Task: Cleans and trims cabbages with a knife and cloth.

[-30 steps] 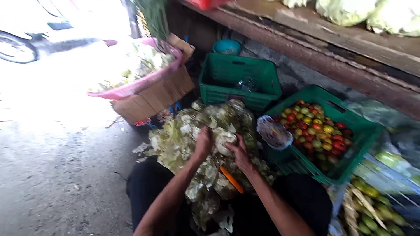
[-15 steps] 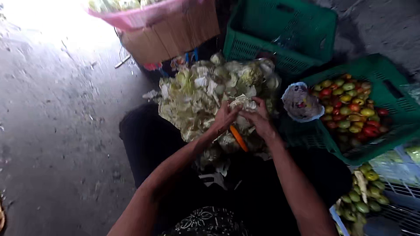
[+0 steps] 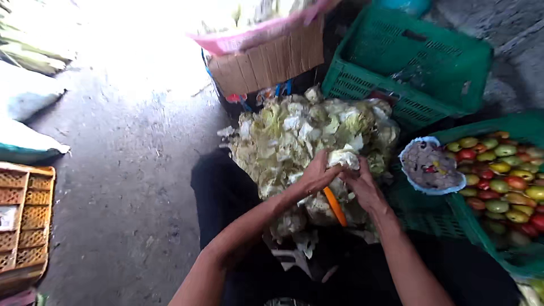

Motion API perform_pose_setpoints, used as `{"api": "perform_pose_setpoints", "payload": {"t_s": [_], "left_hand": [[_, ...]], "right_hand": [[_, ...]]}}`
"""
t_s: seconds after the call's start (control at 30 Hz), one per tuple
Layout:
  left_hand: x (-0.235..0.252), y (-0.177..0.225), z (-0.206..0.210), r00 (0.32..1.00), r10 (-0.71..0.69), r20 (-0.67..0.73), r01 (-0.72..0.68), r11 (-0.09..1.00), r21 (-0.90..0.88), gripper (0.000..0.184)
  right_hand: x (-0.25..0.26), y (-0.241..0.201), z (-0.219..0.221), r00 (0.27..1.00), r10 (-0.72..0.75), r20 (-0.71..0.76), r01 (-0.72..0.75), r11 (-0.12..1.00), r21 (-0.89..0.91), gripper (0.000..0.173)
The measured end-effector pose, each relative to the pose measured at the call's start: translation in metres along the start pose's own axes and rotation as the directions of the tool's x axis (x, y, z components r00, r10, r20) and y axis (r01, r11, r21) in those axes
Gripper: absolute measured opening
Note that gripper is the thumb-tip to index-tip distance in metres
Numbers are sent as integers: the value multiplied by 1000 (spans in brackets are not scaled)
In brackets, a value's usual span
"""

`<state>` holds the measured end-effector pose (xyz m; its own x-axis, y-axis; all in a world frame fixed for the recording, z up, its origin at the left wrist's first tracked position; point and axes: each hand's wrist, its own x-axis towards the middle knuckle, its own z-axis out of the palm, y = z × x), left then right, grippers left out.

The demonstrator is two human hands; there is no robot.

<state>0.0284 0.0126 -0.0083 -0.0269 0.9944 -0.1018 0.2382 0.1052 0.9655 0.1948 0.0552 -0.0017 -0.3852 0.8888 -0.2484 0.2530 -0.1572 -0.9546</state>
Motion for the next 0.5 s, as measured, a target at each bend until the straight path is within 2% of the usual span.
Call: {"api": "perform_pose_setpoints", "payload": {"t_s": [0.1,0.23,0.37,0.5], "left_hand": [[16,27,-27,996,44,84,-61,973,223,61],[23,54,-51,988,80,130,-136,852,505,61],[39,32,-44,977,192,94,-204,706,678,46],[40,19,-34,913,346,214,-385,564,730,61]], "right_hand": [[3,-13,4,995,-92,-29,94,992,83,94],[5,-25,9,982,-156,-108,174,969,177,97],[13,-25,10,950,-219,-223,232,972,36,94],[15,-22,8,931,-147,-333,137,989,-54,101]]}}
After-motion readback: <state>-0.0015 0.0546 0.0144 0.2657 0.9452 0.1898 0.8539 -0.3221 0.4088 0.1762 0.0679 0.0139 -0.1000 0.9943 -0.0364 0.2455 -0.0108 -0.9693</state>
